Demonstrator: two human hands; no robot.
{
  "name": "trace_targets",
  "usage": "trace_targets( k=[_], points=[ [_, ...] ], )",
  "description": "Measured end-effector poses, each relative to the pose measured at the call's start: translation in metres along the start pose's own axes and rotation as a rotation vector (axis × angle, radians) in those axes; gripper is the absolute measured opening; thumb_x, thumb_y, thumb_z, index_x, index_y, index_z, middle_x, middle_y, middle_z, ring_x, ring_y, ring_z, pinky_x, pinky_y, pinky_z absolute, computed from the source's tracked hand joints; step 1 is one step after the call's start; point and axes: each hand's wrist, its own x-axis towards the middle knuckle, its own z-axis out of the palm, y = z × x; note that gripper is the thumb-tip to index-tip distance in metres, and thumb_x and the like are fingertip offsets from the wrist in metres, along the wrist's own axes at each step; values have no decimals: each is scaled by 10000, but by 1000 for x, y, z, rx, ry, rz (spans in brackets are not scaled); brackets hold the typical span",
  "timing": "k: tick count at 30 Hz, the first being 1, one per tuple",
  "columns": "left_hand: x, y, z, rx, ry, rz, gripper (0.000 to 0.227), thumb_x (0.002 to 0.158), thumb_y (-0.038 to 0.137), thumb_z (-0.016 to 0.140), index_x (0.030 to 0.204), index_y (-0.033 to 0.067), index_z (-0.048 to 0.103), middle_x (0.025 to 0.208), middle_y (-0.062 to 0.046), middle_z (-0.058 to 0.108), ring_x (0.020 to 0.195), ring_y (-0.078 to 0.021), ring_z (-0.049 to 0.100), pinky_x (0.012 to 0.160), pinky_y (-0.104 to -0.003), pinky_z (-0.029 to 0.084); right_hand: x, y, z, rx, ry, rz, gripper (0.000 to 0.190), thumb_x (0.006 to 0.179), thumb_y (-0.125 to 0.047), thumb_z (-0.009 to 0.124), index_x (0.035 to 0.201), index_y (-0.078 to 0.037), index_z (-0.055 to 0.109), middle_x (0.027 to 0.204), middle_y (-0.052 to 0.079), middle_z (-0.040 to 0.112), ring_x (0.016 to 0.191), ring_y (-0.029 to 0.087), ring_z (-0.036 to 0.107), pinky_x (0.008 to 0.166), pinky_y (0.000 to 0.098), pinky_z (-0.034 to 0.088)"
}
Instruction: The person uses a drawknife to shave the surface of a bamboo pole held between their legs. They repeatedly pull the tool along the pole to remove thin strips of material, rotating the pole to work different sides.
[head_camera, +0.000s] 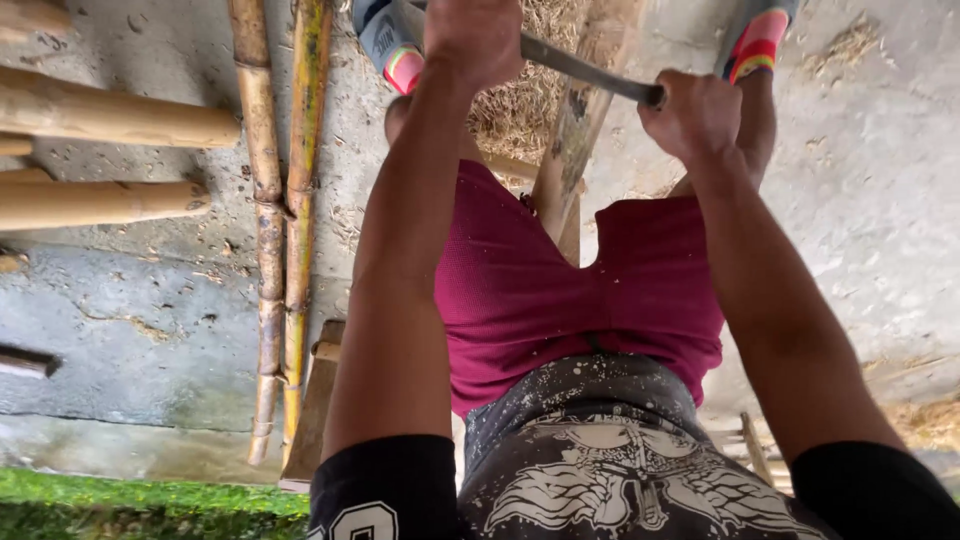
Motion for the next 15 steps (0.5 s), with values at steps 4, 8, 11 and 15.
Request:
trace_targets(
  k=[4, 8, 11, 15],
  points=[
    [-17, 13, 8, 163, -243, 78, 162, 840, 251, 710, 864, 101, 765, 721, -87, 734, 627, -232, 719, 593, -433, 570, -39, -10, 8, -15, 32, 2, 269, 956, -427, 711, 953, -161, 754, 689, 105, 702, 633, 325, 706, 573, 482, 554],
    [14, -2, 12, 39, 22, 49, 176, 768, 286, 765, 887, 157, 786, 749, -63, 725, 657, -221, 709, 594, -424, 570, 8, 14, 1, -111, 16, -5, 271, 1025, -398, 681, 939, -152, 751, 651, 89, 704, 563, 296, 702, 533, 492, 521],
    [31, -6, 11, -35, 63, 24, 188, 782, 298, 768, 928, 181, 786, 738, -66, 709, 629, -212, 701, 552, -430, 564, 18, 23, -6, -73, 178, -86, 287, 993, -405, 704, 901, -134, 735, 683, 89, 699, 621, 295, 697, 553, 441, 532],
    [10, 13, 10, 120, -149, 85, 172, 802, 317, 760, 848, 151, 774, 732, -71, 695, 628, -233, 687, 595, -445, 565, -27, 3, 13, -32, 146, 15, 252, 969, -418, 724, 866, -189, 746, 617, 83, 673, 556, 300, 680, 512, 465, 515]
  ],
)
